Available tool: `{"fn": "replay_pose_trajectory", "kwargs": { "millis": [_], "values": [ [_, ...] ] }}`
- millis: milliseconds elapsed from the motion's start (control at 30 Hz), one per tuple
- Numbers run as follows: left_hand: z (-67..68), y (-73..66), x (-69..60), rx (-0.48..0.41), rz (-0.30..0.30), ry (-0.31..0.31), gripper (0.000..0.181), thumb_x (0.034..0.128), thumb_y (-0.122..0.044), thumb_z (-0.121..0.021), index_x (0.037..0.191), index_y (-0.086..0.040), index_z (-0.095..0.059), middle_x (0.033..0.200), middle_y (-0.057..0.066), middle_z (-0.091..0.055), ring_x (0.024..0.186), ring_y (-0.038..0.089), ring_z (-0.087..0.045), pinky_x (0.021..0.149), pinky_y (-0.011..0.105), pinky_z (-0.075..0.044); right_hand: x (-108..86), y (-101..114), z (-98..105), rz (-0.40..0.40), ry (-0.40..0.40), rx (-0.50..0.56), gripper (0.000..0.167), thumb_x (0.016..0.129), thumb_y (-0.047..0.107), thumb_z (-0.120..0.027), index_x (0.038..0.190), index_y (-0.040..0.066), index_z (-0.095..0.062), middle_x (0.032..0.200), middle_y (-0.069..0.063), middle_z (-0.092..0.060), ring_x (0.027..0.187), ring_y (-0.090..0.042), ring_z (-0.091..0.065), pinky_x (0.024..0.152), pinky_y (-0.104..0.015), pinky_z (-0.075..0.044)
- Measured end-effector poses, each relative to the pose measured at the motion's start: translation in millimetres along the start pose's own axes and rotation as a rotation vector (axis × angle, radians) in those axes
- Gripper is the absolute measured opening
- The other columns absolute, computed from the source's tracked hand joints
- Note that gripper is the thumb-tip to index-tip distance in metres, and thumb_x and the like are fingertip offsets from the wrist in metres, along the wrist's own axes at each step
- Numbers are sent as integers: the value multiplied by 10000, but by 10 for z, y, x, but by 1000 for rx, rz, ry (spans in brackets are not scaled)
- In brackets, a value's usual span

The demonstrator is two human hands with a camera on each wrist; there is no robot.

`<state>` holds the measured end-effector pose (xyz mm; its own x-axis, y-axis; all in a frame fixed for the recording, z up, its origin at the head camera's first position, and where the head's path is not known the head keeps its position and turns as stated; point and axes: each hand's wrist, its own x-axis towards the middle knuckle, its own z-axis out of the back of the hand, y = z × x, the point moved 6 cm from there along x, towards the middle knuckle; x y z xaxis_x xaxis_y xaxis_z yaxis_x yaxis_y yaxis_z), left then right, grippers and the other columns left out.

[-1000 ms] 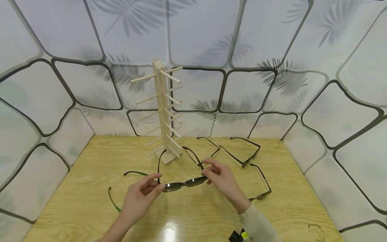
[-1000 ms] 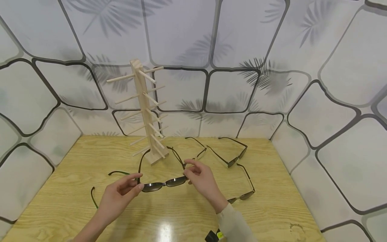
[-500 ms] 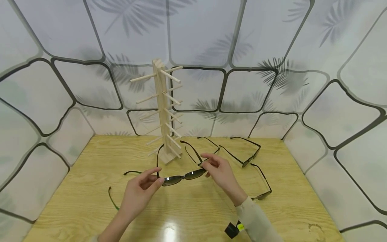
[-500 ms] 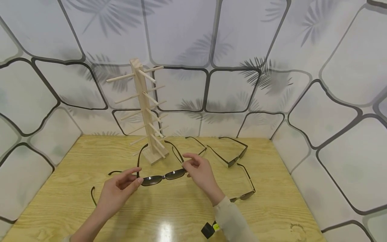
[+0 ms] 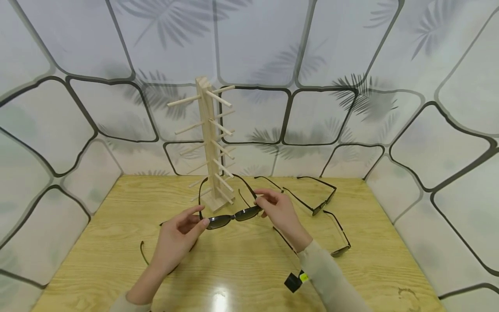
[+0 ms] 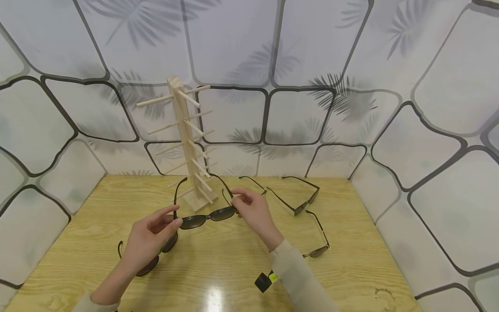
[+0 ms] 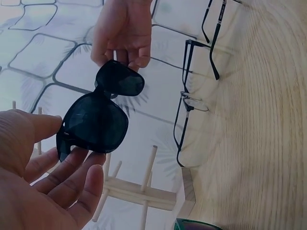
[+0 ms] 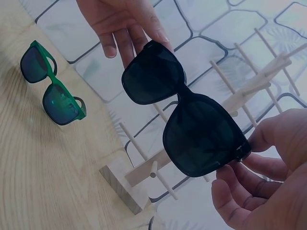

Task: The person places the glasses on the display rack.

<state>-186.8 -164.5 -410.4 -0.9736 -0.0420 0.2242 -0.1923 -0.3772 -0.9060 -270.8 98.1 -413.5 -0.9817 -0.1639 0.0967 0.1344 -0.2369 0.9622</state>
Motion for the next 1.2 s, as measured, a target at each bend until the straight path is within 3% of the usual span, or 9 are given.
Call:
{"fn": "replay_pose_trajectory", "kwargs": {
  "millis": [233, 433, 700, 900, 1067, 1200],
  "values": [
    [14, 19, 60, 41, 1, -23, 397, 997, -220, -761, 1380, -135, -704, 1030, 92, -788, 897, 116, -765, 776, 230, -594, 103, -2, -39, -11, -21, 5, 295, 1016, 95, -654, 1296, 68, -742, 1011, -153, -762, 692, -152, -642, 661, -269, -582],
    [39, 43, 111, 52, 12, -52, 406, 994, -222, -764, 1387, -140, -704, 1059, 110, -797, 906, 133, -781, 759, 221, -591, 180, 36, -81, -10, -30, -24, 279, 1031, 158, -664, 1293, 124, -754, 1026, -134, -756, 735, -129, -610, 670, -264, -566],
    [44, 46, 179, 58, 13, -77, 405, 999, -236, -759, 1384, -125, -706, 1083, 143, -792, 905, 205, -788, 716, 221, -585, 259, 64, -120, 9, -33, -45, 293, 1066, 183, -628, 1330, 112, -733, 1134, -138, -770, 816, -120, -614, 700, -262, -549],
    [29, 47, 221, 56, 13, -84, 422, 995, -259, -764, 1389, -122, -704, 1110, 164, -794, 914, 266, -793, 696, 233, -587, 304, 53, -127, 15, -25, -37, 330, 1083, 208, -615, 1378, 87, -700, 1212, -155, -751, 966, -197, -666, 770, -343, -576],
    [19, 43, 256, 39, 19, -95, 417, 996, -263, -764, 1384, -123, -708, 1098, 163, -797, 898, 199, -791, 695, 235, -585, 338, 35, -137, 4, -27, -33, 345, 1089, 230, -607, 1399, 102, -687, 1263, -145, -731, 1031, -242, -665, 772, -307, -561],
    [8, 31, 279, 30, 33, -101, 421, 1002, -272, -757, 1396, -137, -702, 1101, 160, -799, 929, 236, -795, 720, 220, -586, 362, 31, -137, -5, -33, -38, 360, 1093, 257, -601, 1414, 113, -676, 1281, -108, -729, 1061, -240, -671, 785, -308, -565]
  ]
}}
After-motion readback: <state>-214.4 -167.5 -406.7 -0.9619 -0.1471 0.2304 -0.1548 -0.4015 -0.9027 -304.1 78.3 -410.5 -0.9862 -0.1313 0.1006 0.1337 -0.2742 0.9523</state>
